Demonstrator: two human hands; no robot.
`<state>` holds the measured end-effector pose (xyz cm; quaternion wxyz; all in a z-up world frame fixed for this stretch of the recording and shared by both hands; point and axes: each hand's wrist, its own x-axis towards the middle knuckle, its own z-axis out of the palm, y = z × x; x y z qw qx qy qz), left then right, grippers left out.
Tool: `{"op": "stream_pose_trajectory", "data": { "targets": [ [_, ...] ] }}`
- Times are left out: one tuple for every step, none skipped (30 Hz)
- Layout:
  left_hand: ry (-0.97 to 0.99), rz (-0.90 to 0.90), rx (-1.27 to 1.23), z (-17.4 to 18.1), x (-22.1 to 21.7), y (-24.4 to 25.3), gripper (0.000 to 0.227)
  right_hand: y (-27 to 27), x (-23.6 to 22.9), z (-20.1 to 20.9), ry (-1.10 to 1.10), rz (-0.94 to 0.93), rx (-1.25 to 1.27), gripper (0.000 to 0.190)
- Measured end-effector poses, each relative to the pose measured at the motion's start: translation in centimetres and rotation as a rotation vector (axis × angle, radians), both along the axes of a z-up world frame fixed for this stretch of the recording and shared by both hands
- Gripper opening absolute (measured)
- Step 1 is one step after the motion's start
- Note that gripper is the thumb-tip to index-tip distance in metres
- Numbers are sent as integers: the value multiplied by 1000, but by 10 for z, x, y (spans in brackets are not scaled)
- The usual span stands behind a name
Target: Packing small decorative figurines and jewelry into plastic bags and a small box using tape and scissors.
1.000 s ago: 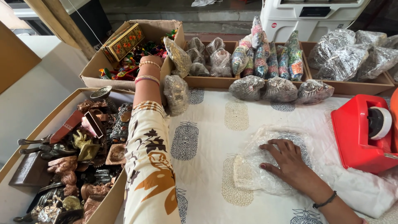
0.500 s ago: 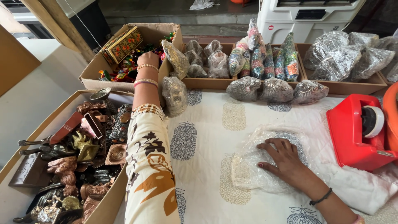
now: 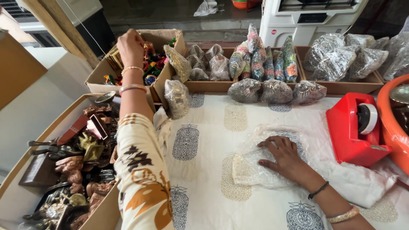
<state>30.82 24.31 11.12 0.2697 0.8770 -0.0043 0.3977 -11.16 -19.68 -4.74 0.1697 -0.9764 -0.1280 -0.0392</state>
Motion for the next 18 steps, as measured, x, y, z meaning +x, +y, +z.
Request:
{"op": "stream_pose_trajectory", "data": {
  "targets": [
    [-5,1,4,12,-12,3,18,-1,0,-2,-5,1,4,57],
    [-128,-117,-2,24,-25,8,14,-3,1,-4,-4,5,-3,58],
    [-249,-236,-6,36,-38,12,19,-4,2,-6,-3,9,-9,58],
    [-255,-233,-5,46,-49,14,19,-4,2,-6,-9,12,-10,58],
    [-312,-336,-30,55,-60,16,20,-4,3,-6,0,3,-17,59],
    [-365,-442,-54,64,-70,18,21,-4,2,-7,12,-7,-24,59],
    [-369,-439,-53,71,-81,18,21,-5,3,-10,8,-5,-24,59],
    [-350,-482,-100,78,-92,18,19,-6,4,-12,9,-6,-32,60],
    [-330,-525,-147,85,-102,18,18,-7,5,-14,11,-6,-40,60],
    [-332,-521,-146,88,-109,21,18,-6,4,-15,8,-2,-40,60],
    [-336,-551,-134,90,-117,24,20,-6,4,-15,-4,-5,-46,60],
    [-340,-580,-124,92,-123,26,22,-6,4,-15,-16,-7,-54,60],
    [-343,-577,-124,91,-127,29,22,-6,3,-16,-18,-4,-55,60],
    [-309,-535,-78,89,-129,31,21,-7,3,-17,-28,-5,-53,60],
    [-274,-494,-32,88,-132,33,21,-7,3,-18,-39,-5,-52,59],
    [-280,-492,-32,78,-124,38,21,-8,3,-18,-44,-3,-53,59],
    [-307,-466,83,68,-116,42,22,-8,3,-18,-33,2,-50,59],
    [-333,-437,197,57,-108,47,23,-8,4,-18,-22,7,-48,60]
  ]
}}
